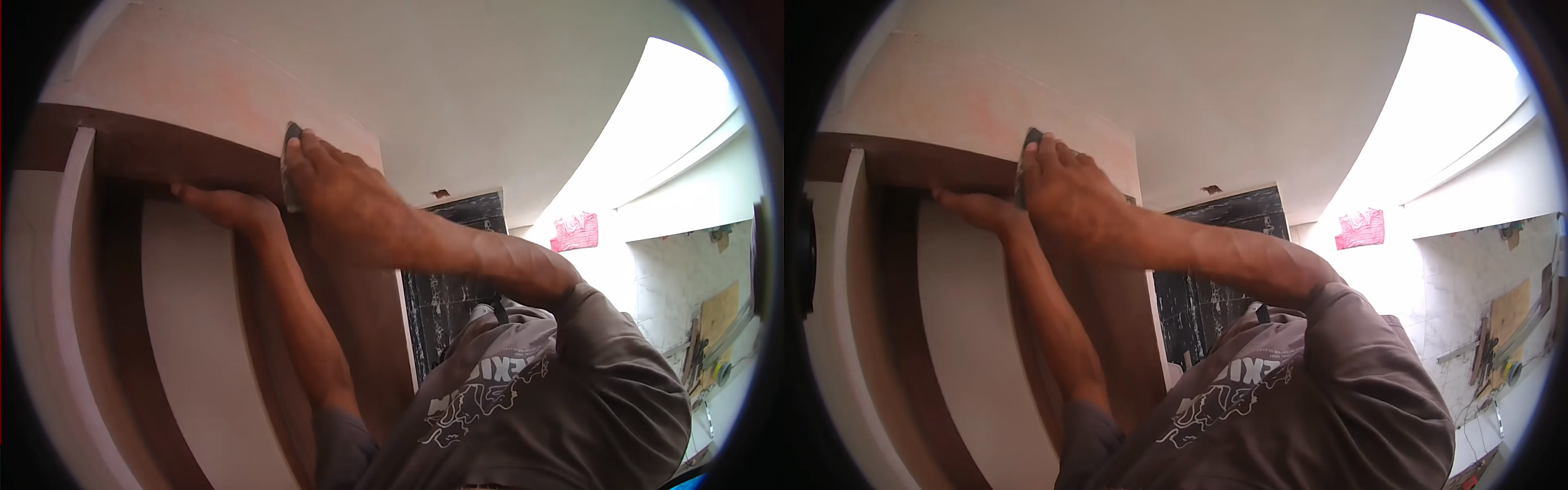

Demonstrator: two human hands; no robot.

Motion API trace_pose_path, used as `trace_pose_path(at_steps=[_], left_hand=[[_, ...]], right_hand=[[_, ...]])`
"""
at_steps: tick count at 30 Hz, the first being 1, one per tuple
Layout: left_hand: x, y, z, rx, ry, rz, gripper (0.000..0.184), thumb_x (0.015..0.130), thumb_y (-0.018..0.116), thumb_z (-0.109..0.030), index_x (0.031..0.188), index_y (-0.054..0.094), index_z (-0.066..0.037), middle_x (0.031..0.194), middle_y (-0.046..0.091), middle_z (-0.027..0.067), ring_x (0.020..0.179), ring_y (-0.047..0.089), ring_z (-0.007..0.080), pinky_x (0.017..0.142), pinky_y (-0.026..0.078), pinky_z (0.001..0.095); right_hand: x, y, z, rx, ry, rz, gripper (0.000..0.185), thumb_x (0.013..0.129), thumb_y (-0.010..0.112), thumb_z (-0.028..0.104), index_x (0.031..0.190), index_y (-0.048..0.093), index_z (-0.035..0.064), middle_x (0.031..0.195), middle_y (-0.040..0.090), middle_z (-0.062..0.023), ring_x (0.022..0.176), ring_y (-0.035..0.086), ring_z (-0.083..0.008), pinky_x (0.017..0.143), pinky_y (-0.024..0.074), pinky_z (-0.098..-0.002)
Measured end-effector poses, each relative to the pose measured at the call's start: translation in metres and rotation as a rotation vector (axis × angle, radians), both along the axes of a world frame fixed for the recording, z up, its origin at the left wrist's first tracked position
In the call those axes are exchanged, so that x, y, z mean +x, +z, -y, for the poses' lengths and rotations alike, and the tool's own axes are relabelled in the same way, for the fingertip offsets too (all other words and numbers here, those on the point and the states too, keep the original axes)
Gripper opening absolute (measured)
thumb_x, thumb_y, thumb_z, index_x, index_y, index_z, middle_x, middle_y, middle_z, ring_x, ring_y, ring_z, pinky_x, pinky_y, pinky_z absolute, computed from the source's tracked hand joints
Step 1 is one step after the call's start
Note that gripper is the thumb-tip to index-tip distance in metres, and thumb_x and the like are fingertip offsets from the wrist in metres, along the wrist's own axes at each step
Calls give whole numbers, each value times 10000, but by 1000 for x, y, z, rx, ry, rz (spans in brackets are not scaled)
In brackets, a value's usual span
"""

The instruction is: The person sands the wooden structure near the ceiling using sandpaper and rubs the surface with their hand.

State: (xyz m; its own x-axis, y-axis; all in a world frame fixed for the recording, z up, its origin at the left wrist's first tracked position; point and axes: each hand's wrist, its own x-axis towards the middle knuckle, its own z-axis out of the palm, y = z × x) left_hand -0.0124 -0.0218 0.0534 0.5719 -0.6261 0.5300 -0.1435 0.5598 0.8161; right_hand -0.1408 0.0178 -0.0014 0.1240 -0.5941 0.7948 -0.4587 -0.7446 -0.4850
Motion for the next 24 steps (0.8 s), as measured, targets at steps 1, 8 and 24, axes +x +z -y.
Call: trace_pose_path(at_steps=[1,8,24], left_hand=[[2,-2,1,-25,-2,28,661,1073,254,-476,1508,314,18,1537,361,186,1385,398,289,1189,328,415],[2,0,6,-38,8,8,678,1056,275,-514,1501,342,-7,1525,378,179,1379,404,293,1188,323,422],[8,-4,0,-95,-3,134,651,1058,273,-499,1506,360,-35,1532,383,165,1388,403,286,1189,332,415]], right_hand=[[-1,-1,3,84,21,-2,616,865,620,154,1327,426,-205,1313,523,-402,1157,600,-492,959,525,-500],[-2,7,4,118,-2,-14,629,862,637,141,1350,419,-191,1271,550,-391,1133,619,-483,950,530,-499],[-16,10,24,436,153,-29,623,856,611,75,1368,386,-200,1322,510,-408,1208,577,-492,966,518,-510]])
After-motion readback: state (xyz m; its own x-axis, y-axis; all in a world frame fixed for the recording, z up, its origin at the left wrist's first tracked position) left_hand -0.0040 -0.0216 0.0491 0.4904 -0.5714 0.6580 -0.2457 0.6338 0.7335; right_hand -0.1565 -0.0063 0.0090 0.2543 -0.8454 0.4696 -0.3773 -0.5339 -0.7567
